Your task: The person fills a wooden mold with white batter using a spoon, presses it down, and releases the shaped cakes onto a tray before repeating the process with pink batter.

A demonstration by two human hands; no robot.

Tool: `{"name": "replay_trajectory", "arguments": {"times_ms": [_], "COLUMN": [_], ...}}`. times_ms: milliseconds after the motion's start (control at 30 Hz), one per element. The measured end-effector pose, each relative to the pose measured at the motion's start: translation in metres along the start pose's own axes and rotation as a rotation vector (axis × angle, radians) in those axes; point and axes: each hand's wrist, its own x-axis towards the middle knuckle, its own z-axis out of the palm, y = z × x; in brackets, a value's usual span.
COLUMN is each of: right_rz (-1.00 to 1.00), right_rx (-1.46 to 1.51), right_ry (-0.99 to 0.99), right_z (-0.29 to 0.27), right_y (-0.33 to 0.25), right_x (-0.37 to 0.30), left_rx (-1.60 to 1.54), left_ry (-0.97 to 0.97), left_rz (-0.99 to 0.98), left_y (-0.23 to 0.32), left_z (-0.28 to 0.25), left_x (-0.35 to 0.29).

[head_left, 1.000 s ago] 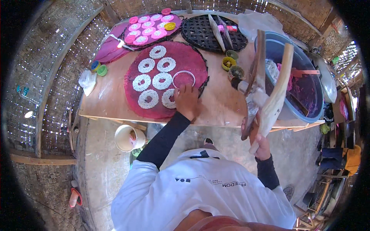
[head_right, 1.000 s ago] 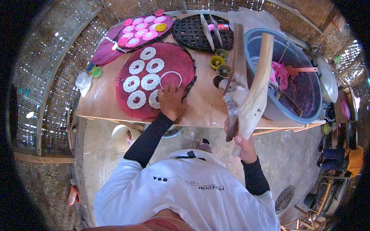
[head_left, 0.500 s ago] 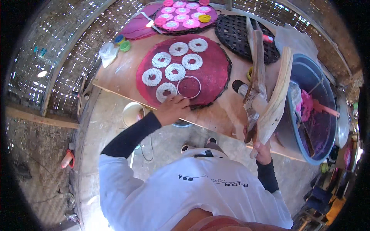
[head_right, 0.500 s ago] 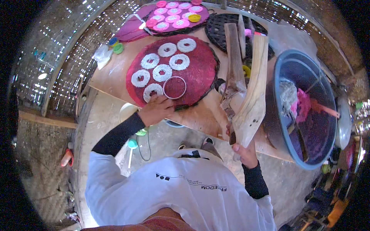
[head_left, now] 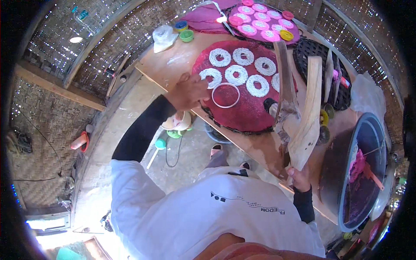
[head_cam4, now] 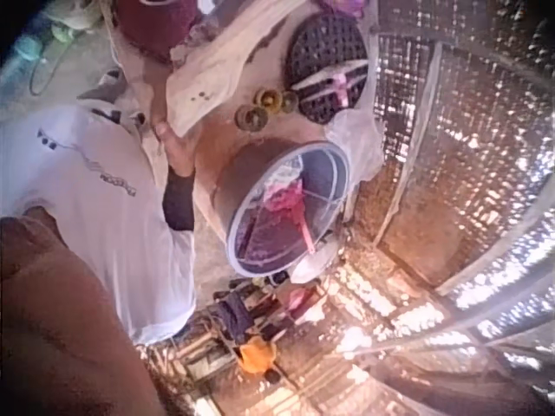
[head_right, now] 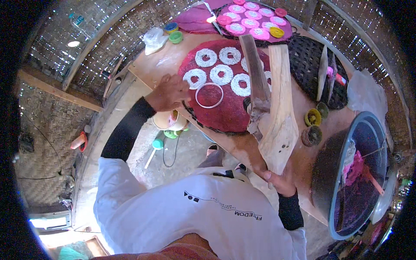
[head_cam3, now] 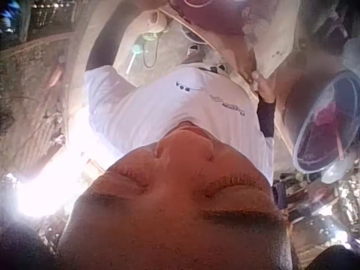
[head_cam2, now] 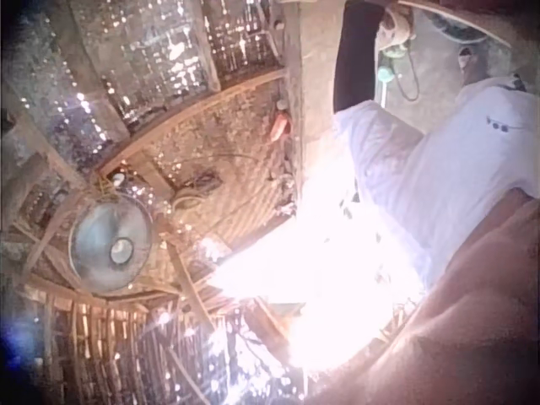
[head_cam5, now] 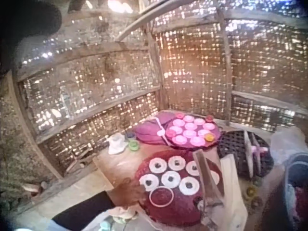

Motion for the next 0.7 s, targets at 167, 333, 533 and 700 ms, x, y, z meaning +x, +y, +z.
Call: {"name": "replay_trajectory", "arguments": {"times_ms": [167,333,533,700], "right_rz": [0.175,0.110,0.351,0.518], "right_rx": [-0.059,-0.094,-0.314,-0.267], "right_ry": [-0.089,-0.216,-0.505,-0.620], "right_z": [0.037,0.089,0.070,0.060], "right_y": [-0.036,-0.080,-0.102,-0.101], "right_x": [0.044,0.091,0.134,0.166], "left_rx": [-1.243,-2.317,-2.716,-2.857], "left_ry": [0.701,1.248,0.694,0.716], "left_rz": [-0.261,-0.220,1.082,0.888], "left_y": [-0.018,-0.030,-0.075,-0.076], "left_z": [-0.062,-0.108,-0.045,-0.005], "left_x": [0.073,0.108,0.103,0.098]}}
